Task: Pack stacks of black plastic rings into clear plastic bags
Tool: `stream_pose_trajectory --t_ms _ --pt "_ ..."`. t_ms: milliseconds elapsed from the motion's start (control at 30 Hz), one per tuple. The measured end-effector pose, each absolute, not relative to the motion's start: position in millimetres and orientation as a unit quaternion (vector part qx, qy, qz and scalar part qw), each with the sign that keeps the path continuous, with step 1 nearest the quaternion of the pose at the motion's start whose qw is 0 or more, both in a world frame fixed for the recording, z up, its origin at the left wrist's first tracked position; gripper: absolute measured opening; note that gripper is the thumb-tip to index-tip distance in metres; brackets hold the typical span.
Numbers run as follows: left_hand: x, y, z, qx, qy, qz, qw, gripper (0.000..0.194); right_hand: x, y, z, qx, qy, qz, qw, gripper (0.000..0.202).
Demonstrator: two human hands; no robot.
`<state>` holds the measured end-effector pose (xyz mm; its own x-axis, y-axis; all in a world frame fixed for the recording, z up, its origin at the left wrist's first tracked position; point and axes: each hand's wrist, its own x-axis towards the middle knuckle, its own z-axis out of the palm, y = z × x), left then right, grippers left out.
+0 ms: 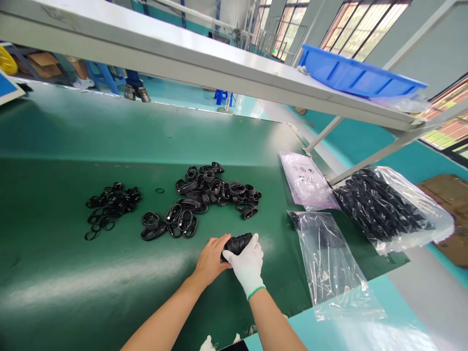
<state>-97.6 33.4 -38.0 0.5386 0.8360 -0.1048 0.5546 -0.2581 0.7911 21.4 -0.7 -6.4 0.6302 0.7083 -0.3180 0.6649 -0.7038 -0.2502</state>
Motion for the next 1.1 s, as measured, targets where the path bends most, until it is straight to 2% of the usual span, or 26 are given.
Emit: stream_pose_trajectory --t_ms 167,333,500,633,700,800,933,1033,1100 --pt "-97.5 36.3 -39.2 0.787 0.442 0.168 0.396 0.067 8.9 1.3 -11.2 -0.912 -0.374 0.157 0.061 0.112" --pt "-97.5 45.5 -46.1 0.794 0.457 0.138 0.377 0.069 3.7 13.4 -20.4 -0.923 -0.347 0.146 0.080 0.118" --pt "-96.1 48.1 -57.1 0.811 0.451 0.147 0.343 0.061 7.1 21.9 -26.5 -0.931 -0.317 0.136 0.116 0.105" --pt "-88.8 44.4 -48.6 0.813 0.475 0.139 0.306 0.058 15.4 24.2 -11.9 -0.923 -0.320 0.160 0.142 0.104" --pt "-81.3 40.8 -29.5 0.827 0.468 0.147 0.275 0.058 25.5 20.7 4.3 -0.914 -0.307 0.189 0.187 0.106" --pt "-64.8 31.9 14.8 0.854 0.414 0.176 0.260 0.060 53.4 -1.4 37.1 -0.883 -0.246 0.262 0.302 0.102" --pt "-23.9 6.3 61.2 0.857 0.327 0.208 0.340 0.060 111.2 -78.6 69.4 -0.820 -0.134 0.334 0.445 0.086" --pt "30.0 -31.4 58.9 0.862 0.278 0.205 0.371 0.044 155.8 -161.6 61.0 -0.747 -0.112 0.302 0.582 0.072" --pt "73.7 -64.6 41.1 0.885 0.232 0.197 0.353 0.036 181.3 -214.4 41.0 -0.747 -0.050 0.274 0.604 0.070"
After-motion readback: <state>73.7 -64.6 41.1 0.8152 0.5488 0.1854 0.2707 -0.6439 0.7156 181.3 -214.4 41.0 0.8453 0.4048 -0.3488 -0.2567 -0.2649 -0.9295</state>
